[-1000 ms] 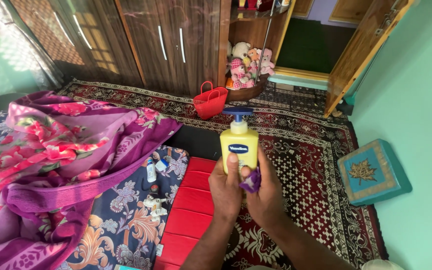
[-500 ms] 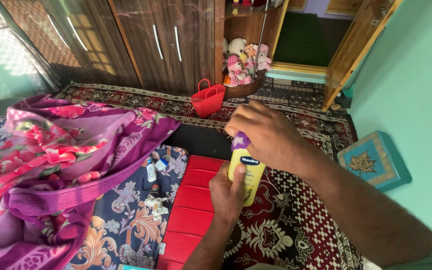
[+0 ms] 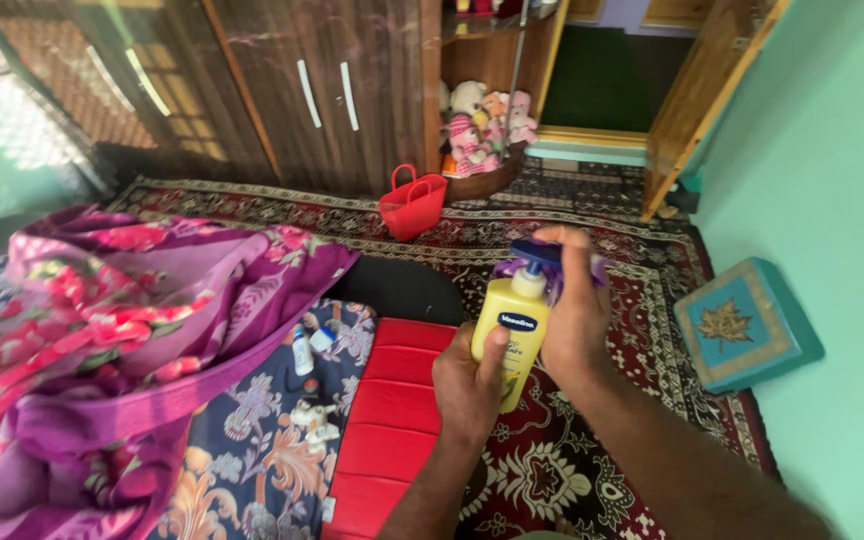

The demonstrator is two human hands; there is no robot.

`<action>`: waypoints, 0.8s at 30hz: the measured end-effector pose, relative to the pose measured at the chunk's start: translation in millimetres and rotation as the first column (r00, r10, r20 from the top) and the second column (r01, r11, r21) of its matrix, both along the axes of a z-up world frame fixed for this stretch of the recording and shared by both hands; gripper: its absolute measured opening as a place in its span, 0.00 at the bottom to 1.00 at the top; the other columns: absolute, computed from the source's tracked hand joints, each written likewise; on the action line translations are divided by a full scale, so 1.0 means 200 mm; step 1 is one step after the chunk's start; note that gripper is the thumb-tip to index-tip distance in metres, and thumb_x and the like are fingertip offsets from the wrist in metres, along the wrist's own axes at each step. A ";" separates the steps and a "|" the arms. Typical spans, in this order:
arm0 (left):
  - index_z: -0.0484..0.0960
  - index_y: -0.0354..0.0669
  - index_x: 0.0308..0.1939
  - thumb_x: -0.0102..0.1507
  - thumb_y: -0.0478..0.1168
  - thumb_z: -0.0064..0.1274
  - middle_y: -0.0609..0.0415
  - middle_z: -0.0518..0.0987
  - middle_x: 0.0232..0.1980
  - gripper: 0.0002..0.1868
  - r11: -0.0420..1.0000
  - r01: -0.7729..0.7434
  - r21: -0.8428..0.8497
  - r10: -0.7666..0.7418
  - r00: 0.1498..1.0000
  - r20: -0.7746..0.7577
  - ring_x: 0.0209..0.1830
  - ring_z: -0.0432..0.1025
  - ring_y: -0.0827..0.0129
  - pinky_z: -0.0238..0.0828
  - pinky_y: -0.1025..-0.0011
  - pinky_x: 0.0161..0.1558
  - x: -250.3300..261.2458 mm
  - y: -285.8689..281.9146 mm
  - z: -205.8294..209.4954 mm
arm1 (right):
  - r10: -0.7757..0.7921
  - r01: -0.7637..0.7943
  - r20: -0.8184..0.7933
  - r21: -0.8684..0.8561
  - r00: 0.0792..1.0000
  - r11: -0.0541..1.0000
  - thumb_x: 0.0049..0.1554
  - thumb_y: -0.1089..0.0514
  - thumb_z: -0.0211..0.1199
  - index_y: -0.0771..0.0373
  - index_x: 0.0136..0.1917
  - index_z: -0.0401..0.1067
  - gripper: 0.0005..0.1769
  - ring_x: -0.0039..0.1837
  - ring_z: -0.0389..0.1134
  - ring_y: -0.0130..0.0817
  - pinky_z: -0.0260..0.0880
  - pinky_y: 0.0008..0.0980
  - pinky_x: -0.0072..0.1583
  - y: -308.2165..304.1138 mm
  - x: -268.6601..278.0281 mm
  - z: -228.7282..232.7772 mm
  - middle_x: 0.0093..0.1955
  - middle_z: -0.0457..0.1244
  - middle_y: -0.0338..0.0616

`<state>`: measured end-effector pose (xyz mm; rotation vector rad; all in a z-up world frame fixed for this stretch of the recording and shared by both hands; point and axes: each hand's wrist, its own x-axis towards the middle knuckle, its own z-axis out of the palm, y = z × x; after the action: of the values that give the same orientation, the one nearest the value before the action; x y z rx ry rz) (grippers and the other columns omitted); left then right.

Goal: The person wipes several personal care items with a purple cloth, including a yellow lotion bottle, a toothpaste box, and a pink pump bottle. The person then places the items on a corner shelf.

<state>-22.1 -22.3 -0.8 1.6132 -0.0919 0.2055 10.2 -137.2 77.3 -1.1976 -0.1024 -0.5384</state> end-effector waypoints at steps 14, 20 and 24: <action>0.79 0.34 0.39 0.71 0.56 0.44 0.56 0.80 0.28 0.25 0.949 0.149 -0.277 -0.126 0.987 0.099 0.25 0.73 0.76 0.70 0.75 0.26 0.21 -0.52 -0.03 | -0.111 -0.046 -0.355 -0.405 0.928 0.913 0.66 0.50 0.45 0.65 0.65 0.60 0.20 0.42 0.69 0.34 0.73 0.36 0.41 -0.34 -0.28 -0.60 0.48 0.66 0.48; 0.77 0.35 0.42 0.71 0.57 0.45 0.58 0.79 0.31 0.25 0.893 0.284 -0.350 -0.234 0.955 0.180 0.28 0.72 0.80 0.70 0.78 0.27 0.40 -0.86 -0.09 | -0.224 -0.120 -0.441 -0.627 0.869 0.769 0.56 0.51 0.61 0.60 0.66 0.68 0.26 0.39 0.72 0.34 0.73 0.35 0.44 -0.82 -0.09 -0.53 0.43 0.73 0.45; 0.76 0.38 0.43 0.71 0.59 0.39 0.59 0.75 0.27 0.26 0.844 0.357 -0.400 -0.302 0.933 0.196 0.21 0.68 0.80 0.64 0.79 0.19 0.58 -1.12 -0.09 | -0.182 -0.183 -0.435 -0.671 0.882 0.718 0.54 0.49 0.66 0.59 0.63 0.72 0.25 0.44 0.77 0.34 0.76 0.33 0.48 -1.16 0.15 -0.45 0.45 0.74 0.45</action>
<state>94.3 -246.9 -19.2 1.1175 -0.3954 0.0516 39.5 -368.4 -13.3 -2.0593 0.1343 -0.1698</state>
